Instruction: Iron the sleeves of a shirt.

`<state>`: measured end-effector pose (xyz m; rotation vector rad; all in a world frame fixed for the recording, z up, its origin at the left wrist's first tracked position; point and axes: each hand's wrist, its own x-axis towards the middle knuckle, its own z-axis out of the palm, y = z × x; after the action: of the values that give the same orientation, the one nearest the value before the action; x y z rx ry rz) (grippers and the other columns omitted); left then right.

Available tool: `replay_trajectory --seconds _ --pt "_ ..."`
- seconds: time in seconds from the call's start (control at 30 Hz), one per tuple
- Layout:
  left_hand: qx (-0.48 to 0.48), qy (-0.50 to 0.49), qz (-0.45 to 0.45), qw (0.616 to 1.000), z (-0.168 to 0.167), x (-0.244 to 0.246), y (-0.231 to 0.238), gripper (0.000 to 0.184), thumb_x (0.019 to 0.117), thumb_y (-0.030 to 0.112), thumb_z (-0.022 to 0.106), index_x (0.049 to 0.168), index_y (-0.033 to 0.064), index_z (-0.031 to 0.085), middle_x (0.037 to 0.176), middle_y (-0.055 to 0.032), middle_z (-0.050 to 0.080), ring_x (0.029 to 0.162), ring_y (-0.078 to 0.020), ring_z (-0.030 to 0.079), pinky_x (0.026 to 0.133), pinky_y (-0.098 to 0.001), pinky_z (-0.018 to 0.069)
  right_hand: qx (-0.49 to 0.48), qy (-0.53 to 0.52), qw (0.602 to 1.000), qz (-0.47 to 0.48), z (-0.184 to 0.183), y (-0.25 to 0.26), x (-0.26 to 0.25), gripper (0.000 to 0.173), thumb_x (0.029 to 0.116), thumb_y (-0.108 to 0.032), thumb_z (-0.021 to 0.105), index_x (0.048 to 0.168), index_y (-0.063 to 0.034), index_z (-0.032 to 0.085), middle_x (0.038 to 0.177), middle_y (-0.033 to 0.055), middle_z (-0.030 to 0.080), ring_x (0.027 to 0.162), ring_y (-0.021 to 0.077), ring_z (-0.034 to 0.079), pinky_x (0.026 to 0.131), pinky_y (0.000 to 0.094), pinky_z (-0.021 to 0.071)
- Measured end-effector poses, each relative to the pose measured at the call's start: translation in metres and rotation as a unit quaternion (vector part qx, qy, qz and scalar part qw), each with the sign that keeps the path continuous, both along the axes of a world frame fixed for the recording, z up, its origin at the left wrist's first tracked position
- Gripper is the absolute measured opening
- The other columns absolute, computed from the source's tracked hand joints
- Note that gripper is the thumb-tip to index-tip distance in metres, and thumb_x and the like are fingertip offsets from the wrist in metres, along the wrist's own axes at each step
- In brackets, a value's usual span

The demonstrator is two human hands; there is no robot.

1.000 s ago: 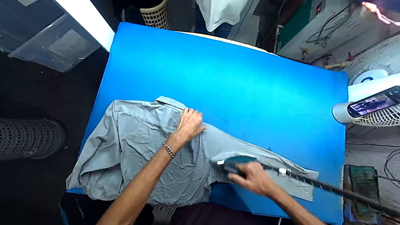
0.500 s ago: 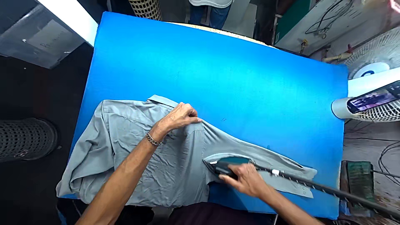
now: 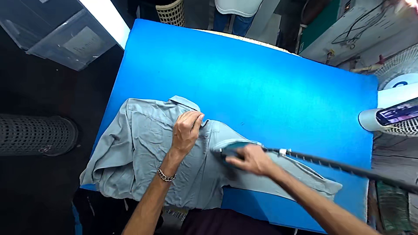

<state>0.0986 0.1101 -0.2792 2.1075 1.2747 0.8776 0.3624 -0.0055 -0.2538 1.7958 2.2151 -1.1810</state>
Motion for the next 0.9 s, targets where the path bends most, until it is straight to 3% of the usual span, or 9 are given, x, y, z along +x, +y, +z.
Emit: replay_trajectory --seconds 0.1,0.17,0.37,0.5,0.57,0.63,0.73,0.8,0.9 --pt "-0.031 -0.013 -0.033 0.999 0.006 0.014 -0.018 0.032 0.1087 0.021 0.048 0.121 0.0035 0.072 0.129 -0.0075 0.071 0.13 -0.0182 0.061 0.116 -0.0405 0.0446 -0.082 0.0 0.995 0.05 0.003 -0.089 -0.009 0.076 0.0935 -0.081 0.039 0.085 -0.0097 0.065 0.068 0.0104 0.062 0.071 0.0314 0.066 0.068 0.0565 0.0517" --pt "-0.088 -0.013 -0.076 0.993 0.015 0.03 -0.04 0.037 0.1102 0.019 0.043 0.132 0.0003 0.066 0.141 -0.0094 0.064 0.14 -0.0198 0.053 0.122 -0.0403 0.0373 -0.072 -0.001 0.997 -0.024 0.002 -0.121 -0.018 0.079 0.0951 -0.08 0.033 0.085 -0.0087 0.064 0.068 0.0116 0.061 0.071 0.0323 0.066 0.067 0.0555 0.0506" --pt "-0.144 -0.057 -0.098 0.983 0.003 0.076 -0.069 0.047 0.1127 0.027 0.033 0.145 0.0022 0.055 0.153 -0.0087 0.053 0.147 -0.0179 0.044 0.124 -0.0397 0.0337 0.049 -0.004 0.938 -0.342 -0.004 -0.067 -0.026 0.07 0.0979 -0.074 0.038 0.074 -0.0134 0.063 0.063 0.0057 0.058 0.064 0.0267 0.064 0.056 0.0518 0.0493" --pt "-0.115 0.055 -0.07 0.989 -0.042 0.103 -0.069 0.058 0.1117 0.04 0.028 0.153 0.0041 0.047 0.162 -0.0115 0.041 0.155 -0.0265 0.029 0.128 -0.0538 0.0166 0.037 -0.011 0.909 -0.415 0.002 -0.042 0.03 0.074 0.0976 -0.076 0.036 0.075 -0.0108 0.063 0.069 0.0094 0.06 0.072 0.0306 0.065 0.062 0.0555 0.05" --pt "-0.082 0.154 -0.054 0.983 -0.071 0.104 -0.065 0.068 0.1099 0.049 0.027 0.156 0.0012 0.039 0.166 -0.0178 0.031 0.157 -0.0342 0.021 0.126 -0.064 0.0084 0.044 -0.012 0.892 -0.449 0.008 -0.071 0.067 0.074 0.0968 -0.077 0.036 0.076 -0.0116 0.063 0.069 0.0099 0.06 0.069 0.0311 0.064 0.058 0.0563 0.0489" --pt "-0.046 0.224 -0.053 0.972 -0.091 0.097 -0.057 0.071 0.1095 0.051 0.026 0.159 0.0009 0.032 0.169 -0.0196 0.023 0.158 -0.036 0.016 0.125 -0.0651 0.008 0.059 -0.008 0.869 -0.49 0.012 -0.117 0.108 0.075 0.0963 -0.079 0.037 0.076 -0.0114 0.063 0.066 0.0115 0.059 0.061 0.0323 0.061 0.051 0.0561 0.0462" --pt "-0.002 0.281 -0.071 0.957 -0.086 0.091 -0.045 0.059 0.1081 0.035 0.041 0.156 0.0004 0.038 0.164 -0.0219 0.032 0.153 -0.0394 0.029 0.123 -0.0643 0.0196 0.038 -0.04 0.824 -0.564 0.0 -0.181 0.183 0.077 0.0956 -0.08 0.037 0.076 -0.0112 0.066 0.063 0.0106 0.06 0.057 0.0307 0.061 0.052 0.0576 0.0501" --pt "0.008 0.3 -0.075 0.951 -0.067 0.093 -0.031 0.049 0.0979 0.023 0.066 0.14 0.0006 0.057 0.142 -0.0274 0.054 0.13 -0.0473 0.053 0.109 -0.0677 0.036 0.02 -0.024 0.8 -0.599 -0.001 -0.223 0.229 0.075 0.0973 -0.076 0.04 0.076 -0.0086 0.066 0.06 0.0107 0.058 0.052 0.0299 0.059 0.052 0.0549 0.0522" --pt "-0.063 0.339 -0.116 0.932 -0.039 0.096 -0.001 0.045 0.0885 0.025 0.081 0.126 0.0051 0.065 0.105 -0.0234 0.069 0.101 -0.0465 0.064 0.093 -0.069 0.043 0.019 0.014 0.842 -0.538 0.008 -0.284 0.283 0.067 0.0996 -0.069 0.044 0.077 -0.0103 0.067 0.056 0.0061 0.056 0.043 0.0225 0.054 0.042 0.0441 0.0488"
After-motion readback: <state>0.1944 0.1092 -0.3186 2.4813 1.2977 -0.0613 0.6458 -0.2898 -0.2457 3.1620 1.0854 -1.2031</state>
